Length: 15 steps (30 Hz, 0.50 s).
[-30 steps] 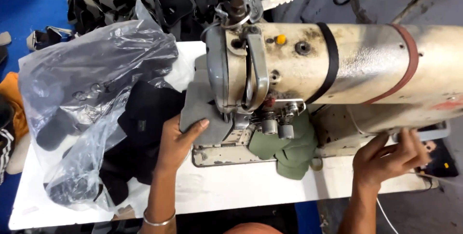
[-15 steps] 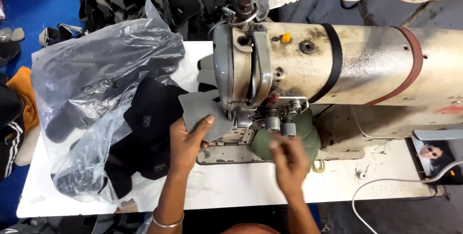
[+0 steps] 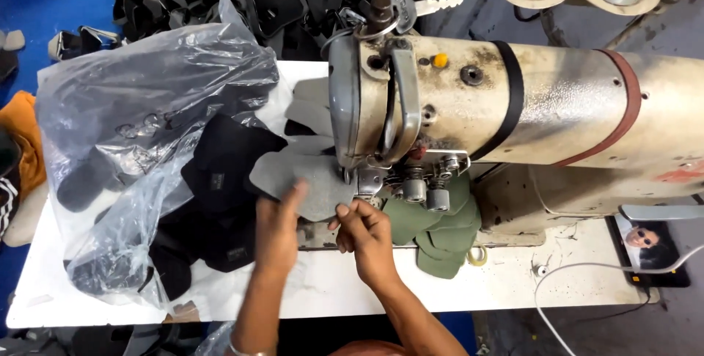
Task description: The person sorts and matches fabric shoe components at a manufacturing workstation.
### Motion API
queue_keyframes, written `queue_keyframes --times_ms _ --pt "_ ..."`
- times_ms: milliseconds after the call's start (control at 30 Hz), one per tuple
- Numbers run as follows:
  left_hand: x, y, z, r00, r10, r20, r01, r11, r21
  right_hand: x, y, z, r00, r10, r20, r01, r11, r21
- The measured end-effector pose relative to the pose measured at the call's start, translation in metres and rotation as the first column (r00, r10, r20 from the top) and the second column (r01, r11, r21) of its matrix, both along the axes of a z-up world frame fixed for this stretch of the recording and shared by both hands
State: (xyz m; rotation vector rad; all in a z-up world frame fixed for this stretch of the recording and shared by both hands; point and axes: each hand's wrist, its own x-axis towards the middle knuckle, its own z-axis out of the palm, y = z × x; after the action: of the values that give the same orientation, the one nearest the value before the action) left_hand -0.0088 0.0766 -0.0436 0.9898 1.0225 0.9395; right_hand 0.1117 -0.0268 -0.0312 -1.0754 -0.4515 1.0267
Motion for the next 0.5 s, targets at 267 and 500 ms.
queue_keyframes --times_ms 267,500 --pt "0.006 0.009 0.059 0.977 -0.150 0.149 0.096 0.943 0.319 -0.002 0.001 -0.009 0.994 -0.105 -0.027 0.106 0.993 0.043" --pt "0.002 -0.018 0.042 0.972 0.041 0.233 -0.060 0.995 0.075 -0.005 -0.003 -0.001 0.986 -0.024 0.165 0.030 0.999 -0.033"
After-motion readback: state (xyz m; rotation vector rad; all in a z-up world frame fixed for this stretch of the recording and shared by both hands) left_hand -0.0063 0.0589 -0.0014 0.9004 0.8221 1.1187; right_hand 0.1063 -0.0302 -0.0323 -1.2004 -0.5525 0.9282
